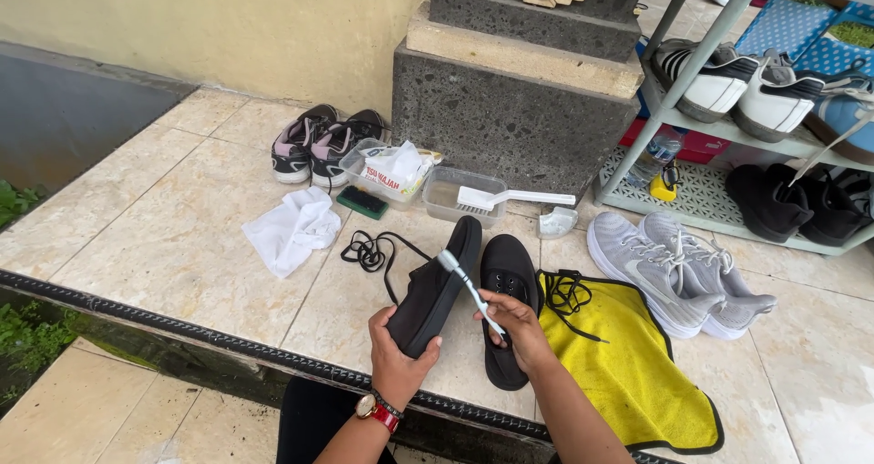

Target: Brushing the sides of a black shoe with a toothbrush and cleaning solution.

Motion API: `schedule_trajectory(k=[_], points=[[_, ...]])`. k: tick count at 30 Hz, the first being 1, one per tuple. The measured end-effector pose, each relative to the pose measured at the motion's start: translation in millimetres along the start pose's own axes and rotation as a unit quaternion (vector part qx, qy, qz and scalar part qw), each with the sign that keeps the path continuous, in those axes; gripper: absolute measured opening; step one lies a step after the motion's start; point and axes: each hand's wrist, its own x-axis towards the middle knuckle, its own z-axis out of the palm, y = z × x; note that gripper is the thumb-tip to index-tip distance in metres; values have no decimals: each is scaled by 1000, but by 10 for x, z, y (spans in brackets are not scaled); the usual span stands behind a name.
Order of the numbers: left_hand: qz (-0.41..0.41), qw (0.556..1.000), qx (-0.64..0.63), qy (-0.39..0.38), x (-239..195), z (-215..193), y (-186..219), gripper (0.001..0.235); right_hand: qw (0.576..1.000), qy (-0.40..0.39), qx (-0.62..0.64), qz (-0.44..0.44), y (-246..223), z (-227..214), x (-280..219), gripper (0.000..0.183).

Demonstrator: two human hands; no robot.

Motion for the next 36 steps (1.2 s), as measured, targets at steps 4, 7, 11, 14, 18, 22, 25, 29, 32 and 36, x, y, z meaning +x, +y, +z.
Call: schedule_trajectory(k=[4, 7, 11, 14, 18, 22, 25, 29, 32, 36], points=[[6, 1000, -5, 1, 0, -1, 9, 83, 999, 23, -21, -17, -10, 57, -11, 39], [-2, 1000, -2, -4, -10, 6, -10, 83, 997, 1, -76, -14, -8, 60, -14, 38], [0, 1000, 0, 2, 1, 8, -10, 83, 996, -53, -57, -33, 59, -28, 36, 36], [7, 1000, 4, 3, -2, 7, -22, 84, 999, -20, -18, -41, 66, -21, 35, 36], [12, 1000, 2, 3, -6, 4, -11, 83, 999, 30, -18, -36, 60, 31, 20, 36], [3, 1000, -4, 4, -4, 3, -10, 83, 996, -31, -64, -45, 32, 3, 10, 33], [-17, 1000, -1, -2, 0, -6, 3, 85, 992, -77, -97, -6, 22, -50, 15, 31], [0, 1000, 1, -1, 5, -1, 4, 84, 998, -54, 7, -38, 117, -100, 74, 31], [17, 1000, -3, -2, 0, -8, 14, 83, 999, 8, 19, -36, 88, -17, 45, 34], [52, 999, 1, 4, 11, -7, 5, 85, 997, -16, -77, -13, -4, 44, -9, 32]])
